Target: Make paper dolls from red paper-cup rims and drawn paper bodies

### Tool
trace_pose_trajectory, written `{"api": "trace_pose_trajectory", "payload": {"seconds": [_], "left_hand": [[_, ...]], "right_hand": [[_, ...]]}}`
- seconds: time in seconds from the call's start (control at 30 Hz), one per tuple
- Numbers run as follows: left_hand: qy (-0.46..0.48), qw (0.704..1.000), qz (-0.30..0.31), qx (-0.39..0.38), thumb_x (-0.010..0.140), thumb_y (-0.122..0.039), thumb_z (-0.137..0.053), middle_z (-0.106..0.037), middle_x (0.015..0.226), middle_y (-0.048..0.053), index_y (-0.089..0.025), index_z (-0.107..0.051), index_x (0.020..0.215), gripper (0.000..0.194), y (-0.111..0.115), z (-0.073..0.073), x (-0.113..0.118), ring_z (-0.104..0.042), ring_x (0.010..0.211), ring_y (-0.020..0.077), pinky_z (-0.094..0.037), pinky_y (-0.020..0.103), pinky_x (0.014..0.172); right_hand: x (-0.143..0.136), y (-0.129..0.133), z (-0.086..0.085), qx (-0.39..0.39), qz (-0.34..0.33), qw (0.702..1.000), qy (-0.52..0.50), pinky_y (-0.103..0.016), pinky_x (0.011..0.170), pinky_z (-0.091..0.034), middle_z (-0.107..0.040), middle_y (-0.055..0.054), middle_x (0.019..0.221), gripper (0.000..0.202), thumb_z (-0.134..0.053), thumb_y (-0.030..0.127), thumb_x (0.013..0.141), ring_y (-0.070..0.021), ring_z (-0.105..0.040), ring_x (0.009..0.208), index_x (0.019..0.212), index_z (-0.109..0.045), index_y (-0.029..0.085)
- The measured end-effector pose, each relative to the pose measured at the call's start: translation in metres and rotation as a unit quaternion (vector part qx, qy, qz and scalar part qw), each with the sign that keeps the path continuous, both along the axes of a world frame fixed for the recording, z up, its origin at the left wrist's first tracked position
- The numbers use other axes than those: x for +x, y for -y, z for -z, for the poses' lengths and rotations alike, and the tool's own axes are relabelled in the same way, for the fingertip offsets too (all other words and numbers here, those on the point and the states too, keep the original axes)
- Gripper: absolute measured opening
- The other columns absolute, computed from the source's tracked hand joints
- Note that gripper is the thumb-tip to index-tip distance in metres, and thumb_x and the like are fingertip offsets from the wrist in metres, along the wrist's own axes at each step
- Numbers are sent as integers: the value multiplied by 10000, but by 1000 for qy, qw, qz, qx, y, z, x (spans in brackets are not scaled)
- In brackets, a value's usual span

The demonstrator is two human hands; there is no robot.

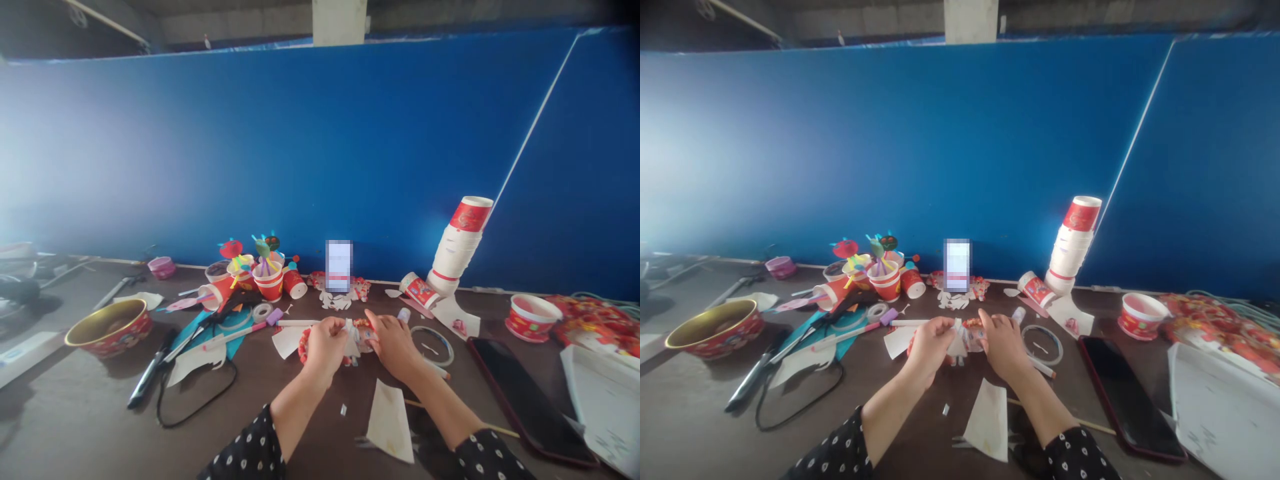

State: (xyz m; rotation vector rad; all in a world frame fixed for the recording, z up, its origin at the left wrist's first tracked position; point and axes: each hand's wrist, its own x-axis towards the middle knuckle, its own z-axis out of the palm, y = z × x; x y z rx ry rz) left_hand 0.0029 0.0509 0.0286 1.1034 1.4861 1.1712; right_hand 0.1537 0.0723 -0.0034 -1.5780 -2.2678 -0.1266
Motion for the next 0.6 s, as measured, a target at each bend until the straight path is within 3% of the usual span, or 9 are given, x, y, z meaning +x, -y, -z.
{"api": "trace_pose_trajectory", "payload": {"seconds": [0.13, 0.23, 0.3, 0.47, 0.6], "left_hand": [[9, 1000, 0, 16, 674, -181, -580, -595, 681, 6, -136, -606, 837, 172, -1, 2, 0, -500, 493, 82, -397, 134, 331], [31, 999, -2, 27, 679, -199, -588, -608, 709, 13, -130, -604, 859, 193, -2, 2, 0, -510, 504, 81, -401, 133, 344], [42, 999, -5, 32, 679, -200, -591, -618, 729, 19, -128, -602, 875, 209, -1, 0, 0, -522, 516, 84, -408, 136, 351], [48, 999, 1, 25, 690, -184, -577, -628, 721, 26, -122, -603, 868, 190, 4, -4, 3, -522, 486, 89, -412, 156, 334], [91, 994, 47, -26, 682, -181, -602, -623, 676, 34, -112, -596, 817, 152, 6, 1, 9, -532, 456, 96, -401, 167, 328]], "right_hand": [[1, 0, -7, -10, 18, 997, -70, -379, 822, -319, -602, -95, 992, 464, -536, 174, 702, -258, -474, 975, 1161, -475, 192], [5, 1, -15, -24, 2, 993, -114, -334, 762, -363, -623, -53, 857, 229, -505, 208, 713, -223, -519, 879, 921, -600, 197], [10, 0, -20, -35, -4, 984, -175, -305, 693, -399, -606, -21, 726, 144, -476, 249, 726, -193, -548, 762, 758, -604, 191], [24, -2, -32, -78, 39, 904, -419, -256, 492, -440, -586, 8, 647, 180, -462, 353, 740, -146, -561, 531, 764, -548, 196], [22, 2, -43, -96, 21, 867, -489, -240, 498, -455, -610, -6, 682, 194, -502, 349, 725, -135, -568, 552, 806, -569, 185]]}}
